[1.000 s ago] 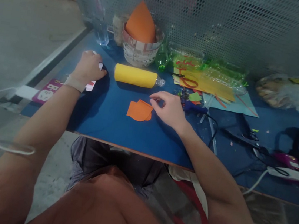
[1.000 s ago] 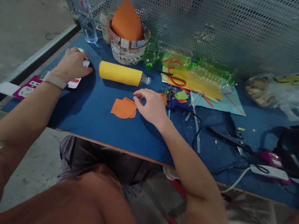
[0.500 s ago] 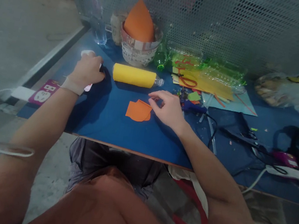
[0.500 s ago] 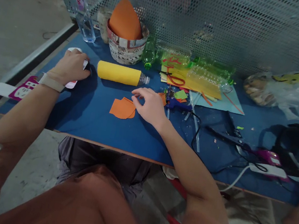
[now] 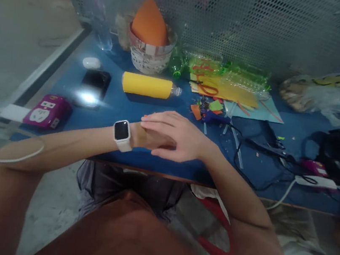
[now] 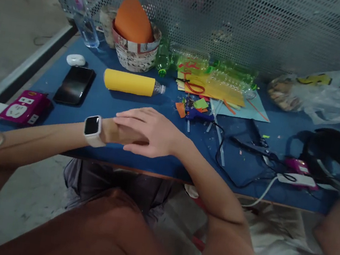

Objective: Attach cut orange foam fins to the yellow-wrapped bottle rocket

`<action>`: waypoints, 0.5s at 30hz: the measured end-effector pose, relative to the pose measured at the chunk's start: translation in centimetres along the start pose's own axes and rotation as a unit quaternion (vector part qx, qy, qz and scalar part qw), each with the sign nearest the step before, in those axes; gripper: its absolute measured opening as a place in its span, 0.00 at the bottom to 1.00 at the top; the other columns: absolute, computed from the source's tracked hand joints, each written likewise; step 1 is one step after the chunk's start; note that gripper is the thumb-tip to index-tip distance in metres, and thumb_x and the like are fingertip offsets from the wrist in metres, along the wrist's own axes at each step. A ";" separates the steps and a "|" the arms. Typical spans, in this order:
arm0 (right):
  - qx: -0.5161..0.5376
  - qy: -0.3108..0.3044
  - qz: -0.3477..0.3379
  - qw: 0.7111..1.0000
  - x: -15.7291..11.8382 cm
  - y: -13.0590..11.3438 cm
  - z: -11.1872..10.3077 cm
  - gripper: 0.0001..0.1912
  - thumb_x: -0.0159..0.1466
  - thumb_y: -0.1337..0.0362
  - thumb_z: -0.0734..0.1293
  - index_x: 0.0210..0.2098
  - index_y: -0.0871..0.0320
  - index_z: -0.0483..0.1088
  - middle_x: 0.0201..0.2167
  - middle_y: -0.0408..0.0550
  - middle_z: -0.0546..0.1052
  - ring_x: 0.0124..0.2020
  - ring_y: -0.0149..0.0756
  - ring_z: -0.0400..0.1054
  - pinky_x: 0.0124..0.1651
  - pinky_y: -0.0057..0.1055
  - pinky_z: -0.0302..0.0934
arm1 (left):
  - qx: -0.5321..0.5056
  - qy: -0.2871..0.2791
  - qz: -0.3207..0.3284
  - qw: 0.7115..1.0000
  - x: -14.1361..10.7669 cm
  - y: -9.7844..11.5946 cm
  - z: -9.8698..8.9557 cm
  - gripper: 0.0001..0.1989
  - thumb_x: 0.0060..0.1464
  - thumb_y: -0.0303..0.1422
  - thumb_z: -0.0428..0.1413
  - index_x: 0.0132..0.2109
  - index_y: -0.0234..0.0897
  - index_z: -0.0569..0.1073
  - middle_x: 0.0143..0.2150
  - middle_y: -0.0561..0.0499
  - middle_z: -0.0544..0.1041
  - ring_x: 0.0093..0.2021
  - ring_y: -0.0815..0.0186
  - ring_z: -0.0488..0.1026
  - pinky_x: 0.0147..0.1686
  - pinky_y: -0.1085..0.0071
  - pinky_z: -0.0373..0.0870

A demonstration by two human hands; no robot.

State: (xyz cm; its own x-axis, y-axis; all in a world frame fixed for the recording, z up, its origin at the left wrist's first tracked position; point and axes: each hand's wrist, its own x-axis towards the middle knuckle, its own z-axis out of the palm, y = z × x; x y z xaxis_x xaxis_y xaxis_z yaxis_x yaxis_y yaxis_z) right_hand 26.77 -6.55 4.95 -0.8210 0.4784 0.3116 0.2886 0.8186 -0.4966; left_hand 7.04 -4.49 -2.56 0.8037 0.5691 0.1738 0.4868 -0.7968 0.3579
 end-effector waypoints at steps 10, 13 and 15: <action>-0.081 0.012 0.040 0.996 0.1 0.1 0.7 0.31 0.81 0.43 0.72 0.78 0.46 0.76 0.74 0.49 0.83 0.75 0.56 0.78 0.80 0.57 0.68 | 0.220 -0.080 -0.240 0.942 6.8 0.3 6.9 0.26 0.39 0.28 0.80 0.45 0.63 0.92 0.35 0.49 0.85 0.48 0.38 0.87 0.56 0.35 0.85; -0.093 0.014 0.025 0.995 0.0 0.2 0.4 0.33 0.81 0.43 0.71 0.80 0.47 0.74 0.76 0.50 0.81 0.76 0.56 0.77 0.80 0.56 0.67 | 0.297 -0.152 -0.339 0.880 7.8 1.5 6.8 0.30 0.34 0.22 0.80 0.44 0.59 0.93 0.38 0.47 0.87 0.49 0.36 0.87 0.60 0.32 0.83; -0.117 0.015 0.014 0.993 0.1 0.2 0.7 0.35 0.82 0.44 0.71 0.81 0.49 0.72 0.78 0.53 0.79 0.77 0.57 0.75 0.81 0.57 0.67 | 0.240 -0.121 -0.232 0.935 5.7 0.4 5.6 0.21 0.43 0.31 0.81 0.43 0.62 0.93 0.42 0.49 0.89 0.55 0.41 0.86 0.65 0.34 0.82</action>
State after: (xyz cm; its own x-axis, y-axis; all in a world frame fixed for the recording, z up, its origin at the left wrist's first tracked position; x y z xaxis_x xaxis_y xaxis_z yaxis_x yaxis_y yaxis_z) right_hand 26.39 -6.51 4.31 -0.7967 0.5085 0.3266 0.4203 0.8545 -0.3052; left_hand 13.74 -2.72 -6.54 0.4931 0.8601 -0.1308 0.8534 -0.5074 -0.1191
